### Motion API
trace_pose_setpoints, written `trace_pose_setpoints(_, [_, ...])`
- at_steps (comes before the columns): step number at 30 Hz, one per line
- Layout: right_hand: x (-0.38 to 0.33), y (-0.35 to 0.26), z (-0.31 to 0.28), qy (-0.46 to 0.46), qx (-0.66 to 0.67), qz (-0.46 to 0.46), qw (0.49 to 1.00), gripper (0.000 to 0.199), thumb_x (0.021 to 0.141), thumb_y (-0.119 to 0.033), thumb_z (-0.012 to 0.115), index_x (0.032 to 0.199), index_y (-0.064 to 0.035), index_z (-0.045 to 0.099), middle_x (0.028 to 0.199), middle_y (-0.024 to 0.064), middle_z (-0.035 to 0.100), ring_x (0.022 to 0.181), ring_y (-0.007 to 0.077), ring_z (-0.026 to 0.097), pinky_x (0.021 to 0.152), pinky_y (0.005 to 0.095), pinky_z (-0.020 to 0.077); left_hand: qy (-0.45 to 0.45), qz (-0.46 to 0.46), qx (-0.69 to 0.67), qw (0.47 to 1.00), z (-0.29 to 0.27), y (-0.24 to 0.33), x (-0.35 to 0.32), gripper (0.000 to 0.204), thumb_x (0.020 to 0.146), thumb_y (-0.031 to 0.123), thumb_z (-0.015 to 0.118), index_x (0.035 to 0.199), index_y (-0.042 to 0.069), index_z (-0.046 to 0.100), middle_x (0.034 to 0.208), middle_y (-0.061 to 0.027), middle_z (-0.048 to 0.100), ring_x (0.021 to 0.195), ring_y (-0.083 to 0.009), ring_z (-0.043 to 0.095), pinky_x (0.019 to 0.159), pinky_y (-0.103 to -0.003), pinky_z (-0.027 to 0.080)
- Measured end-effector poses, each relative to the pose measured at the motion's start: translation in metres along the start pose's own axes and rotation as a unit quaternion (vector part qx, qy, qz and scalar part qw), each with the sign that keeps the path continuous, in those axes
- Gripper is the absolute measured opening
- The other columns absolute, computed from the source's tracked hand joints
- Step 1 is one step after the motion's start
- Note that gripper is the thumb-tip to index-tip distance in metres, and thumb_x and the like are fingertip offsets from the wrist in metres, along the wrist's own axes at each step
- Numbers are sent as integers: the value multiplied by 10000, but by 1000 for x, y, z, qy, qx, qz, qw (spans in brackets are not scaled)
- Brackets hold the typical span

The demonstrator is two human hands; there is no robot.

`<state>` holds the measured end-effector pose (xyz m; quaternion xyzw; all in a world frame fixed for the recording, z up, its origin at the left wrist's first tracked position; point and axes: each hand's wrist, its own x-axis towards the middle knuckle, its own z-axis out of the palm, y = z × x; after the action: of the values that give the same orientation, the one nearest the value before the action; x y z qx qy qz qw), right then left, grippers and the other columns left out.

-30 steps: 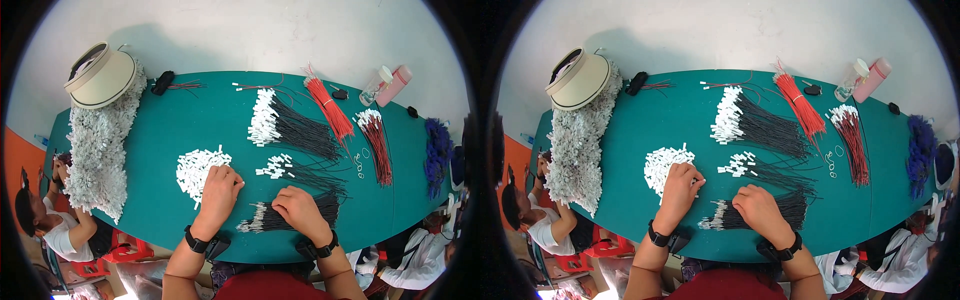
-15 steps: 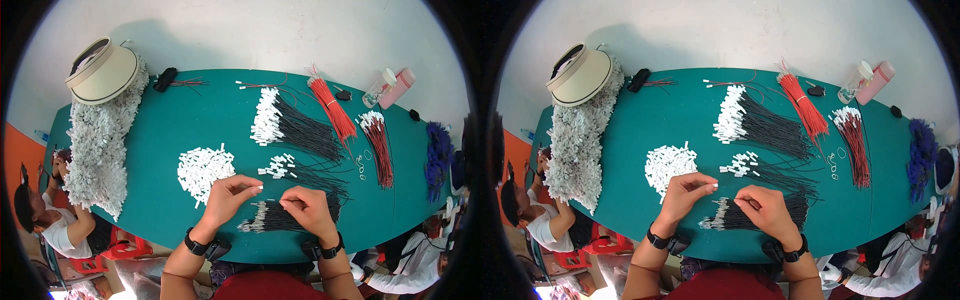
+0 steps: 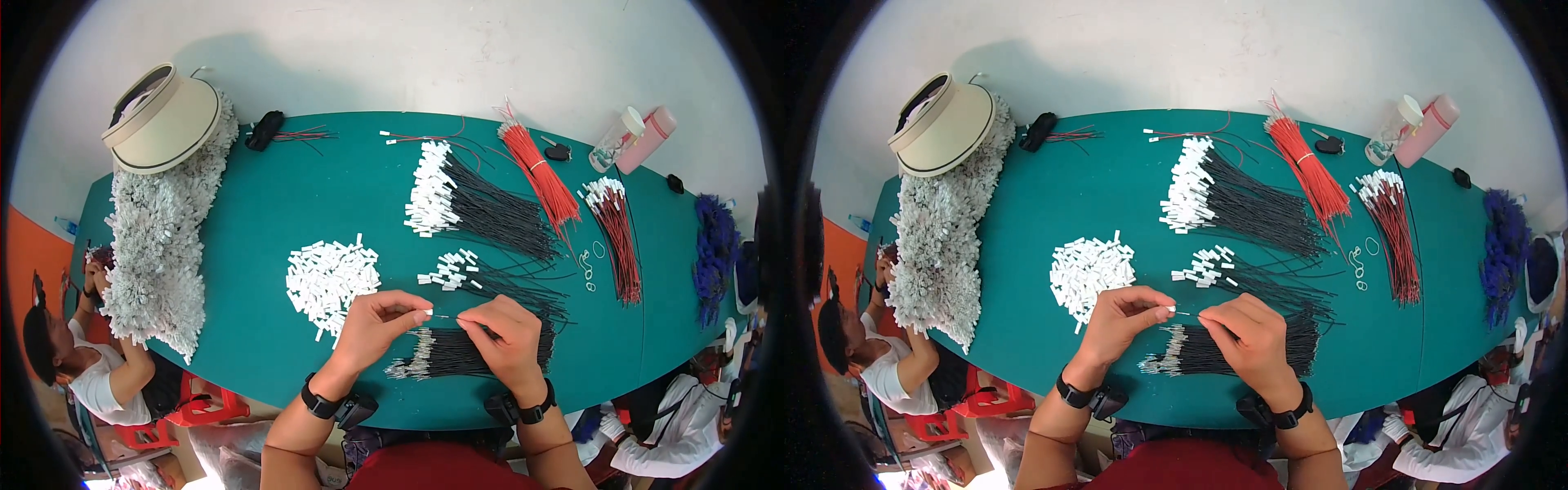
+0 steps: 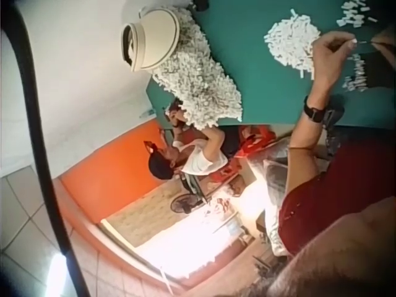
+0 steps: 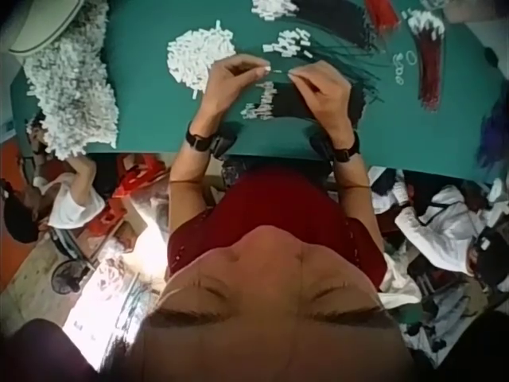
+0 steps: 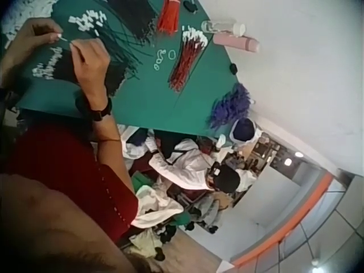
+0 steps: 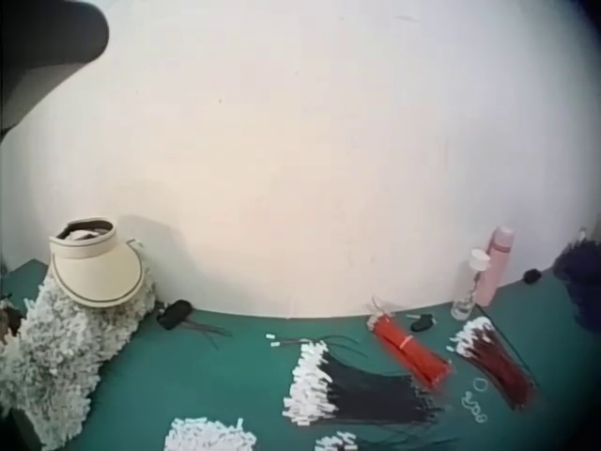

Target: Attaching small white plastic connectors to the ends of black electrical wires at a workbench.

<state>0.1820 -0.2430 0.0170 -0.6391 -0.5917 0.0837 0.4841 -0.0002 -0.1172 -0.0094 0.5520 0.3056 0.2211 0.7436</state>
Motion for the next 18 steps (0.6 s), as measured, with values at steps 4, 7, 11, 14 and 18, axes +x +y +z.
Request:
trace_pose_setpoints(4, [0, 1, 2, 9, -16, -21, 1000, 121, 770, 14, 803, 857, -51, 751, 783, 56, 723, 632, 187, 606, 549, 289, 456, -2, -2, 8, 1000, 1, 0, 0, 139, 904, -9, 744, 1041, -28, 754, 970, -87, 756, 911, -134, 710, 846, -256, 566])
trace_pose_setpoints(7, [0, 1, 2, 12, -25, -29, 999, 121, 765, 15, 802, 850, -51, 748, 784, 59, 724, 638, 197, 616, 558, 295, 469, 0, -4, 16, 1000, 1, 0, 0, 131, 902, -12, 745, 1032, -27, 756, 968, -86, 756, 910, -133, 710, 846, -257, 567])
trace_pose_setpoints(11, [0, -1, 1, 3, -30, -31, 999, 114, 777, 12, 792, 861, -43, 737, 787, 70, 716, 659, 225, 634, 580, 318, 489, 0, -2, 19, 1000, 1, 0, 0, 125, 901, -13, 745, 1025, -28, 756, 965, -86, 756, 909, -134, 710, 847, -257, 566])
trace_pose_setpoints(14, [0, -1, 1, -4, -29, -33, 999, 111, 790, 7, 784, 874, -36, 727, 791, 80, 706, 678, 251, 649, 600, 340, 504, 1, 0, 19, 1000, 1, -1, 0, 124, 901, -14, 745, 1024, -28, 757, 964, -86, 756, 909, -134, 710, 848, -257, 566])
trace_pose_setpoints(18, [-1, -3, 2, -2, -13, -4, 1000, 107, 794, 11, 779, 874, -30, 721, 795, 87, 702, 684, 258, 648, 601, 350, 505, 1, -2, 24, 1000, 2, 0, 0, 119, 902, -13, 744, 1019, -27, 757, 962, -84, 756, 907, -135, 710, 848, -257, 566])
